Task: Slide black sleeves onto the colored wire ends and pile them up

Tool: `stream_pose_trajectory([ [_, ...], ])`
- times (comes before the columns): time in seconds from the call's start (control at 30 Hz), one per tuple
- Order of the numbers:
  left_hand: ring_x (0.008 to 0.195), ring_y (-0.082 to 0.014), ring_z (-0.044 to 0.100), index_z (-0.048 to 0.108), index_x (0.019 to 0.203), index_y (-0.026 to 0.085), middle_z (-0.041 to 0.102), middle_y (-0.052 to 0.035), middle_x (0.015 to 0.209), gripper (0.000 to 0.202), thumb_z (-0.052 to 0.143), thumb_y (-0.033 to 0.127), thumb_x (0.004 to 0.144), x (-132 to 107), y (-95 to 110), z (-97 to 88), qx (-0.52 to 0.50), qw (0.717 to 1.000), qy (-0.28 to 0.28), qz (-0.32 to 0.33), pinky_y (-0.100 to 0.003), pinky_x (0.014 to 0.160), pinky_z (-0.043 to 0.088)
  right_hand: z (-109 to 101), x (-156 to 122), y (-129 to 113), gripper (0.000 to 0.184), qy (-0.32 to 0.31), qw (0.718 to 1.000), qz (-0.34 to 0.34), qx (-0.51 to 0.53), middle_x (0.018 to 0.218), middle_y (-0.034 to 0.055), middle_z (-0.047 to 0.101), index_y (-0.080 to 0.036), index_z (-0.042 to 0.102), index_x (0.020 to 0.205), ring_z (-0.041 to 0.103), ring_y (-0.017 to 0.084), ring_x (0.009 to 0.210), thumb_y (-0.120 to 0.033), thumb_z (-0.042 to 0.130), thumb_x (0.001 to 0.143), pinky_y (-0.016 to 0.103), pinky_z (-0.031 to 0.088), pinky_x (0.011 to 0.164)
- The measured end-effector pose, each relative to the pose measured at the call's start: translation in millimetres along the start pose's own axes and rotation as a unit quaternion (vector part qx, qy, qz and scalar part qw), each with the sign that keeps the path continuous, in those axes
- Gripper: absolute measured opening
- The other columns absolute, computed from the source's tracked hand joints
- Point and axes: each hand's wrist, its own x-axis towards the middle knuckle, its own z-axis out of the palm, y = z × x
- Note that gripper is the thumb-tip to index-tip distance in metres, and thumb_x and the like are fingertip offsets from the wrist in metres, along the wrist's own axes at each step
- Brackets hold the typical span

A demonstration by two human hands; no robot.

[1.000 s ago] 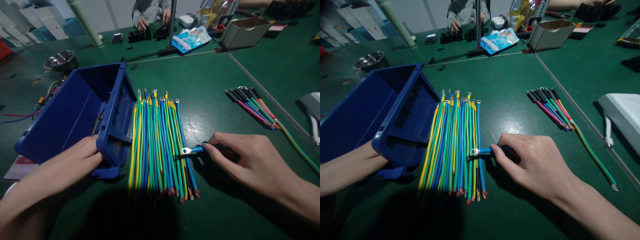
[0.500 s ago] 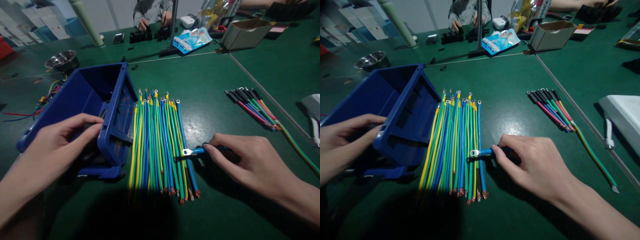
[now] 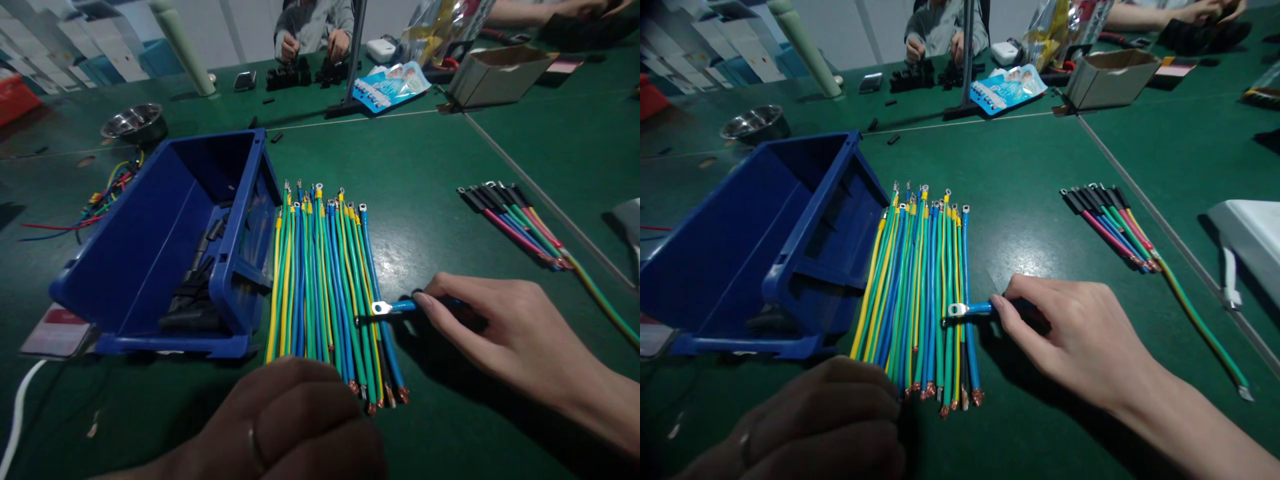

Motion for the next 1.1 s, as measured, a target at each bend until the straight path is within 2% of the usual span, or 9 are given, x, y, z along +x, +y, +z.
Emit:
stream_pose_trajectory([
  [0.07, 0.072, -0.0172, 0.07, 0.073, 0.1, 0.028, 0.074, -0.0022, 0.081, 0.016, 0.068, 0.018, 0.088, 8, -1, 13.2, -0.024, 0.995, -0.077, 0.056, -0.024, 0.065, 0.058, 0, -1, 0, 0.032, -0.003, 1.0, -0.005, 0.0, 0.054, -0.0024, 0.055, -0.022, 0.057, 0.075, 0.047, 0.011, 0.042, -0.043, 0.045, 0.096, 0.026, 0.027, 0.045],
  [0.1, 0.071, -0.0158, 0.07, 0.071, 0.097, 0.024, 0.074, -0.0025, 0.079, 0.013, 0.068, 0.015, 0.088, 10, -7, 14.9, -0.041, 0.994, -0.067, 0.07, -0.023, 0.065, 0.057, 1, -1, 0, 0.032, -0.004, 1.0, -0.009, 0.0, 0.055, -0.0022, 0.055, -0.022, 0.057, 0.075, 0.048, 0.011, 0.043, -0.043, 0.045, 0.096, 0.026, 0.027, 0.045],
  [0.13, 0.071, -0.0155, 0.07, 0.069, 0.092, 0.021, 0.073, -0.0023, 0.077, 0.009, 0.07, 0.015, 0.087, 11, -13, 15.2, -0.059, 0.995, -0.056, 0.062, -0.023, 0.066, 0.057, 1, -2, 0, 0.031, -0.005, 1.0, -0.014, 0.0, 0.055, -0.002, 0.056, -0.022, 0.057, 0.075, 0.048, 0.011, 0.043, -0.042, 0.046, 0.096, 0.026, 0.027, 0.045],
  [0.23, 0.069, -0.0152, 0.069, 0.067, 0.087, 0.018, 0.071, -0.0015, 0.076, 0.013, 0.077, 0.013, 0.08, 11, -29, 16.2, -0.059, 0.998, -0.012, 0.017, -0.023, 0.064, 0.056, 3, -3, -3, 0.031, -0.019, 0.999, -0.027, 0.004, 0.056, -0.0021, 0.055, -0.021, 0.055, 0.074, 0.049, 0.011, 0.045, -0.041, 0.046, 0.097, 0.026, 0.028, 0.047],
  [0.4, 0.068, -0.0151, 0.068, 0.067, 0.082, 0.017, 0.071, -0.0005, 0.074, 0.017, 0.08, 0.008, 0.076, 10, -30, 21.8, -0.066, 0.997, 0.029, -0.008, -0.023, 0.064, 0.056, 3, 0, -12, 0.029, -0.045, 0.995, -0.074, 0.049, 0.057, -0.0027, 0.052, -0.02, 0.052, 0.073, 0.048, 0.009, 0.047, -0.033, 0.044, 0.099, 0.025, 0.029, 0.047],
  [0.7, 0.063, -0.0156, 0.067, 0.069, 0.079, 0.016, 0.071, -0.0022, 0.071, 0.012, 0.079, 0.01, 0.077, 12, -27, 21.5, -0.096, 0.995, 0.032, -0.022, -0.024, 0.06, 0.055, 5, -1, -17, 0.024, -0.035, 0.99, -0.113, 0.082, 0.058, -0.0041, 0.05, -0.02, 0.051, 0.075, 0.046, 0.007, 0.047, -0.025, 0.047, 0.098, 0.024, 0.031, 0.047],
  [0.93, 0.062, -0.0163, 0.067, 0.071, 0.08, 0.016, 0.071, -0.0036, 0.068, 0.008, 0.078, 0.018, 0.081, 12, -26, 23.1, -0.11, 0.994, 0.028, 0.007, -0.026, 0.059, 0.055, 6, -2, -22, 0.023, -0.024, 0.988, -0.128, 0.084, 0.058, -0.0043, 0.05, -0.019, 0.052, 0.076, 0.045, 0.007, 0.047, -0.024, 0.047, 0.098, 0.024, 0.031, 0.046],
  [1.1, 0.062, -0.016, 0.067, 0.071, 0.081, 0.016, 0.071, -0.0037, 0.068, 0.008, 0.079, 0.017, 0.08, 12, -28, 22.4, -0.103, 0.994, 0.024, 0.019, -0.025, 0.059, 0.056, 9, -3, -23, 0.023, -0.017, 0.987, -0.132, 0.087, 0.058, -0.0043, 0.049, -0.019, 0.052, 0.076, 0.046, 0.007, 0.047, -0.023, 0.047, 0.098, 0.023, 0.032, 0.046],
])
